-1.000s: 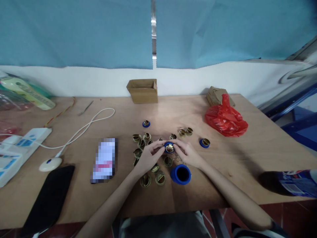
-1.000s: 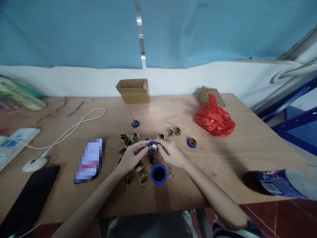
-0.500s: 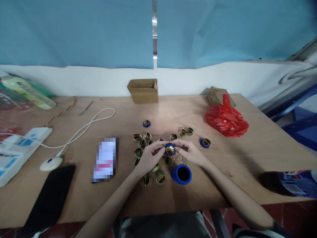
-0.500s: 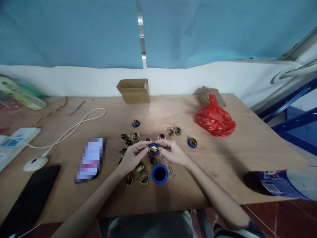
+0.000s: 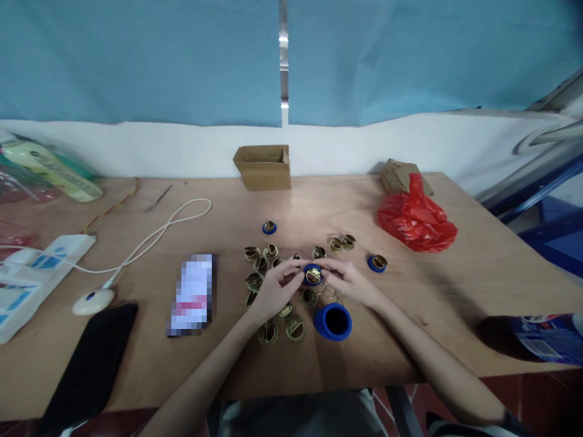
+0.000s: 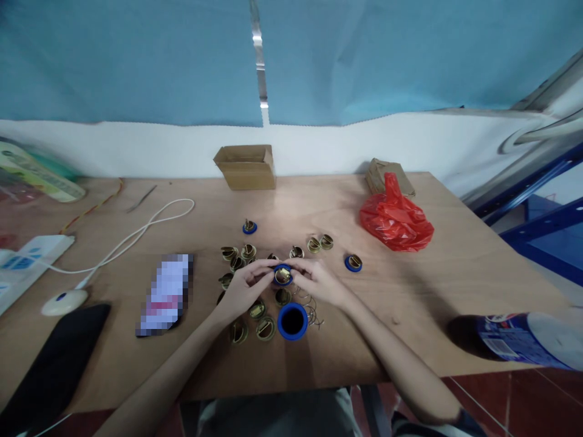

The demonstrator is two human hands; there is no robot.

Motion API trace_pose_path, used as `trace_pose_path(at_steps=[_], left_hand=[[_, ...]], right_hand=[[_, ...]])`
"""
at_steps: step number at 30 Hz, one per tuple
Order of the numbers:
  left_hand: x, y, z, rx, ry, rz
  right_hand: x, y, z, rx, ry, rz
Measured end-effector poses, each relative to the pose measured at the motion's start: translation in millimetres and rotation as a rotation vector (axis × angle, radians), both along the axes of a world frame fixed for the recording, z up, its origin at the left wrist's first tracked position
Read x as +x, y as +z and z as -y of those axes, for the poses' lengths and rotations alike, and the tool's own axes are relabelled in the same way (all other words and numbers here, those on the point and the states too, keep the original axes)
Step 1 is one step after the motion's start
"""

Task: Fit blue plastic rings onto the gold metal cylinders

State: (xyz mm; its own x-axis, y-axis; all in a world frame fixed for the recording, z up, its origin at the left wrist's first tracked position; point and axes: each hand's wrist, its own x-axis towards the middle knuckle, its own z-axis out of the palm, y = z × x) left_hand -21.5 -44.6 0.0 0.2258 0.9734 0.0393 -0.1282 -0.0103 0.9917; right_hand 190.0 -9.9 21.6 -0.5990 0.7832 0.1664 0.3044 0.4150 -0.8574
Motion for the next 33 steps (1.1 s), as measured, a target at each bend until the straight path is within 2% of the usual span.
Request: trace_pose_path(at_steps=[11,21,26,29,33], left_hand=[[-0.1,2.7,1.2,-0.002,-0.008,-0.019],[0.4,2.5,1.9,-0.051,-0.011,0.003],[-0.4,5.4,1.0,-0.087,-0.028,-0.050],[-2.1,7.4,0.3,-0.101,-0.060,-0.066],[-4.6,10.5,0.2,-0.014,-0.068,-0.196]], right_hand=[[2.1,-3.0,1.3,0.098,0.005,0.015],[-0.9,3.9,3.2,0.128,0.008,0.012],[-3.5,5.0,5.4,0.158,0.049,0.004],[-3.8,3.6,6.8,0.156,0.022,0.016],[-3.5,2.1,10.2,0.071,-0.044,0.011]])
